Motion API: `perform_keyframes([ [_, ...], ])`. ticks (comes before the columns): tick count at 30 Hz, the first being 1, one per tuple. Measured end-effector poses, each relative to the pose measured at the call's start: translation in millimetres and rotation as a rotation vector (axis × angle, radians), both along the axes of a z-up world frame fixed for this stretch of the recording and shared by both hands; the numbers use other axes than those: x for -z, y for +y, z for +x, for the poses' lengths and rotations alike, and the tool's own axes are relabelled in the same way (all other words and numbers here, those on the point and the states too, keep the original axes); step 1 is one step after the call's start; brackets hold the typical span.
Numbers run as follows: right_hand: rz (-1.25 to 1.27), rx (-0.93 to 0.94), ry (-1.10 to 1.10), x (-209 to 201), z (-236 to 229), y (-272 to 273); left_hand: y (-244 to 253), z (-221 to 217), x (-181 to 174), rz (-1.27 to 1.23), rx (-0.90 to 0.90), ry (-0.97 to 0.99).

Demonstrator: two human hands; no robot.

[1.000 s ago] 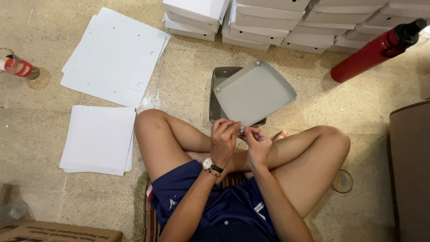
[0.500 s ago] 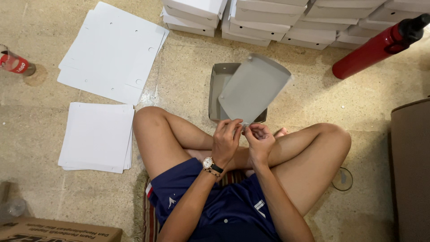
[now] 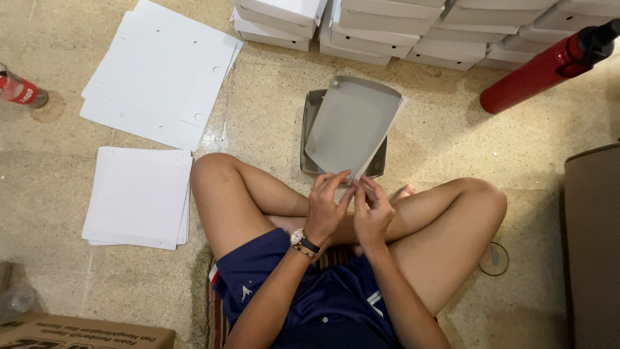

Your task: The person folds white cardboard box components by hand while sitting on the floor.

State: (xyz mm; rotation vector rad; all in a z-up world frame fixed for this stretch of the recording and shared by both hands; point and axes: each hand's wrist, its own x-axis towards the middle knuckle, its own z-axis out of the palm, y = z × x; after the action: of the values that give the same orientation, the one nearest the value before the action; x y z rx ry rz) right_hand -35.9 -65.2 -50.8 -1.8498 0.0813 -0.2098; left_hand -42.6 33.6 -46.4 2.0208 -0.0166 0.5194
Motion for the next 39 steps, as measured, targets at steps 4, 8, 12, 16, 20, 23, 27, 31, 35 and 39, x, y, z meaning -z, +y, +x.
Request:
perform_keyframes([
  [4, -0.143, -0.078, 0.055, -6, -2, -8, 6, 2, 23, -0.047, 0.019, 0.039],
  [8, -0.055, -0.113, 0.139, -2, 8, -18, 3, 4, 30, -0.063, 0.013, 0.09],
  [12, 0.264, 0.033, 0.226, 40, 21, -28, 1, 1, 18, -0.017, 0.002, 0.05],
  [16, 0.518, 0.088, 0.409, 21, 30, -28, 7, -1, 38, 0.047, 0.014, 0.052],
  [20, 0.682, 0.057, 0.482, 10, 40, -25, 10, -2, 31, 0.249, 0.056, -0.007],
  [23, 0.688, 0.07, 0.467, 54, 51, -33, 11, -4, 32, 0.298, 0.099, -0.062],
  [27, 0.756, 0.081, 0.416, 92, 56, -44, 12, -5, 32, 0.322, 0.1, -0.102],
  [31, 0.732, 0.083, 0.324, 49, 46, -30, 14, -5, 26, 0.381, 0.06, -0.116],
  [35, 0.684, 0.128, 0.183, 46, 46, -31, 12, -5, 19, 0.379, 0.066, -0.2],
  [39, 0.647, 0.145, 0.157, 18, 40, -24, 11, -5, 22, 0.345, 0.035, -0.254],
])
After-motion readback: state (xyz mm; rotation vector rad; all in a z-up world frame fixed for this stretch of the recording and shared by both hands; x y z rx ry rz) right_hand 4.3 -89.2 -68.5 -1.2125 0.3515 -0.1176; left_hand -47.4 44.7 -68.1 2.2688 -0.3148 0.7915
